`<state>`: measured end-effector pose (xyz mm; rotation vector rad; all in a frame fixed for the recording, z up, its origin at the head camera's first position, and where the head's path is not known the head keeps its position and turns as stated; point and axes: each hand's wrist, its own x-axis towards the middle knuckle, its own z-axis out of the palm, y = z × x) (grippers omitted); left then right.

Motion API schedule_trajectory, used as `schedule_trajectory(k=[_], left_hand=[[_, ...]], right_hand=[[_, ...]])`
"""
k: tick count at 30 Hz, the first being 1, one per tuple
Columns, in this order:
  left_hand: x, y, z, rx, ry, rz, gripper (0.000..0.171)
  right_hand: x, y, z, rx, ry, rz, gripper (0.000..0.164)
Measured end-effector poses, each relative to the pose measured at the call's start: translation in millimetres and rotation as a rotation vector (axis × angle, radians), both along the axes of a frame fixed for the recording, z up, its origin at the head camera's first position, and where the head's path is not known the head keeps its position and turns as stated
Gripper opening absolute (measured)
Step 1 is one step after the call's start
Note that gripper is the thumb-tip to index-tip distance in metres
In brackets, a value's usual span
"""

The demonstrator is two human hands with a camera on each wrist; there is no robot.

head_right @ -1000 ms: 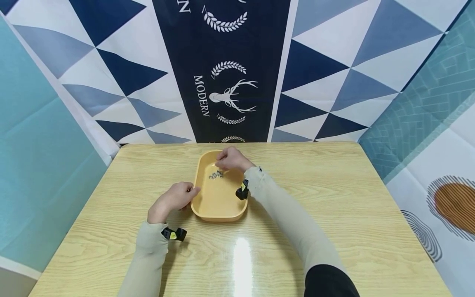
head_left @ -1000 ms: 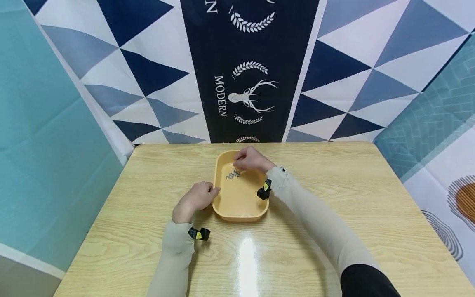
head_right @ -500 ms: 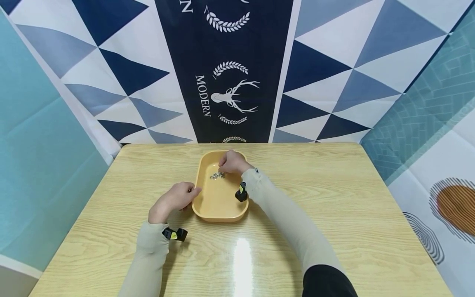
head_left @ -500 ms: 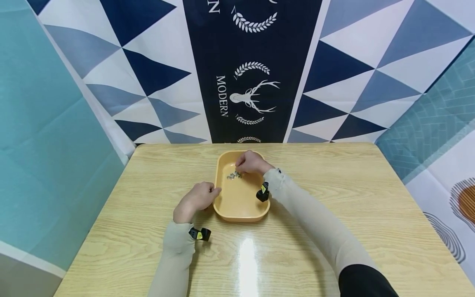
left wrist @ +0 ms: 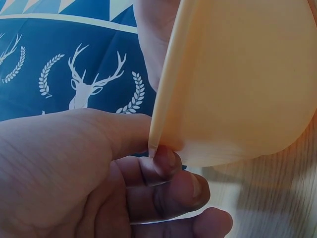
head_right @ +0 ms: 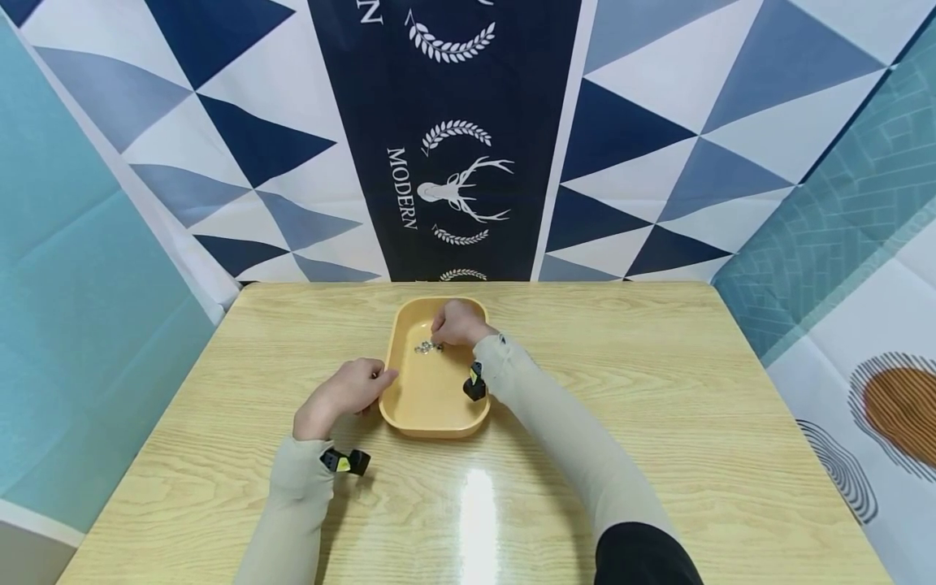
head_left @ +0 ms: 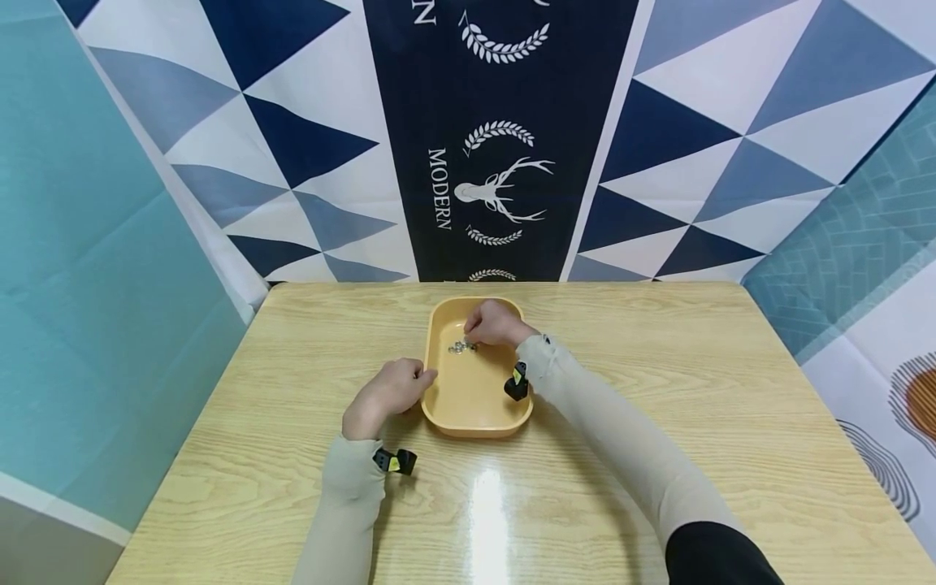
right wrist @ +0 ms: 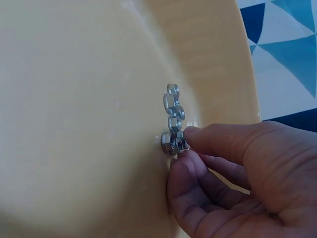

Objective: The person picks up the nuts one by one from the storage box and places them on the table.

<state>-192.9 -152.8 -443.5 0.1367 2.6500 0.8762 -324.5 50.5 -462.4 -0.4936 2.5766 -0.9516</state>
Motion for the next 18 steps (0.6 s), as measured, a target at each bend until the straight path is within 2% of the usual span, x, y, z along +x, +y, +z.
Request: schedule_trajectory(k=[18], left_hand=[[-0.2, -0.4, 0.3, -0.018, 0.017, -0.008, 0.037]], right_hand=[[0.1, -3.0, -0.1, 0.070, 0.049, 0.048, 0.010]])
